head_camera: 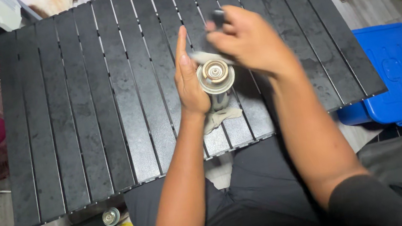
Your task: The person cleans a yellow spray can and a red spray can using a white cloth and a small brush. They wipe the exterior of the yellow can and then scrub the top nozzle of the red can with the brush.
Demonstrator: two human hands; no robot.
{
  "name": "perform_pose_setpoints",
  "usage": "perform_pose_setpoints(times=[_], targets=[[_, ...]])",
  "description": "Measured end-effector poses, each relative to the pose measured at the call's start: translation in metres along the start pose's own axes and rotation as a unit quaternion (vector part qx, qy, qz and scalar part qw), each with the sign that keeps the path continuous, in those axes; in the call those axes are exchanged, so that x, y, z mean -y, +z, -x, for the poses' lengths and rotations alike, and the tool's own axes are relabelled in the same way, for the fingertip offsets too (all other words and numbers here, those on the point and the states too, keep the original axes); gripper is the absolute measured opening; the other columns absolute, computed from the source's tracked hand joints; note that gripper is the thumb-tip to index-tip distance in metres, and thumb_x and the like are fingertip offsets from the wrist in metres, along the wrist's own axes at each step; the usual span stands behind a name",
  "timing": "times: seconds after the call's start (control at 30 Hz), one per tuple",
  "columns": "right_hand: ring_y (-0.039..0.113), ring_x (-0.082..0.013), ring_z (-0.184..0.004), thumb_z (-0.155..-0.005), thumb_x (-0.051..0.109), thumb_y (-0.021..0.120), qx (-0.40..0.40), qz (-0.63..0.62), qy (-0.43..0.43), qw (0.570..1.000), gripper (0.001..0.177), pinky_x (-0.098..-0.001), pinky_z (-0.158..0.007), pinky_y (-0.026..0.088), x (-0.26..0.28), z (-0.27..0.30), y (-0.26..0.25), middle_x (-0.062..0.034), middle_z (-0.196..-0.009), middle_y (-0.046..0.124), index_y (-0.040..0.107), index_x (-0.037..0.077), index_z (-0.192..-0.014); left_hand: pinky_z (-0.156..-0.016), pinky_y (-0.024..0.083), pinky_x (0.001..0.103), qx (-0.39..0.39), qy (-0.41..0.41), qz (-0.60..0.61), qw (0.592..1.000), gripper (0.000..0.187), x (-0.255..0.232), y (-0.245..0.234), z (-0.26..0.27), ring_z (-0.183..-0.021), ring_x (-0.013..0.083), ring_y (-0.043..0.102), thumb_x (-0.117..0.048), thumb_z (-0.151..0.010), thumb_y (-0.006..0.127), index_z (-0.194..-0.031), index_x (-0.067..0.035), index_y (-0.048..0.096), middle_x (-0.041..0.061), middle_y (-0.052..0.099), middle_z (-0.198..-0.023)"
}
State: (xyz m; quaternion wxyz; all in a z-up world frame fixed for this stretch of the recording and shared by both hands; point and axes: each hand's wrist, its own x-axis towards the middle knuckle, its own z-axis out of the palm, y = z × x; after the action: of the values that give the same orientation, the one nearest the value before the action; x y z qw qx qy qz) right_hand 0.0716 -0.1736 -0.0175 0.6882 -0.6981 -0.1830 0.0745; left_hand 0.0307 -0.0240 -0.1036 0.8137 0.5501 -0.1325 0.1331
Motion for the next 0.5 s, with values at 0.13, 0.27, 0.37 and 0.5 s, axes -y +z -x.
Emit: perform_pose_setpoints(times=[0.13,0.27,0.37,0.5], targets=[[0.056,0.0028,-0.081,-0.095,0.009,0.068,0.049,0.015,-0.041,0.998,0.016,-0.0187,-0.066,0.046,0.005,-0.006,0.004,0.0111,-0.093,0.06,0.06,0.008,-0.109,-0.087,0.052,0.025,-0.02,0.04,-0.052,0.998,0.062,0.003,0.0,0.0,-0.091,0.0118,0.063,-0.043,-0.121,0.028,-0.168,-0.002,0.024,0.012,0.067,-0.102],[0.043,-0.0035,-0.064,-0.1,0.013,0.068,-0.015,0.065,0.035,0.997,0.013,-0.0233,-0.053,0.032,0.013,0.017,-0.02,0.006,-0.076,0.051,0.062,0.003,-0.104,-0.076,0.053,0.025,-0.013,-0.007,0.01,1.0,0.065,0.002,-0.001,-0.003,-0.084,0.0126,0.067,-0.042,-0.113,0.025,-0.166,-0.005,0.017,0.013,0.073,-0.096],[0.043,-0.0019,-0.067,-0.097,0.011,0.069,-0.013,0.075,0.009,0.997,0.012,-0.0223,-0.055,0.034,0.011,0.012,-0.006,0.0074,-0.076,0.05,0.063,0.005,-0.106,-0.078,0.052,0.025,0.016,0.011,0.036,0.999,0.066,0.002,-0.001,-0.002,-0.086,0.0121,0.067,-0.043,-0.115,0.025,-0.167,-0.003,0.015,0.013,0.074,-0.097],[0.055,0.0029,-0.078,-0.093,0.01,0.07,-0.004,0.099,-0.049,0.994,0.015,-0.0181,-0.064,0.046,0.014,-0.001,0.009,0.0111,-0.089,0.062,0.062,0.008,-0.106,-0.079,0.052,0.026,0.011,0.024,0.021,0.999,0.067,0.003,0.002,-0.001,-0.085,0.0126,0.066,-0.043,-0.117,0.027,-0.168,-0.003,0.015,0.011,0.071,-0.094]])
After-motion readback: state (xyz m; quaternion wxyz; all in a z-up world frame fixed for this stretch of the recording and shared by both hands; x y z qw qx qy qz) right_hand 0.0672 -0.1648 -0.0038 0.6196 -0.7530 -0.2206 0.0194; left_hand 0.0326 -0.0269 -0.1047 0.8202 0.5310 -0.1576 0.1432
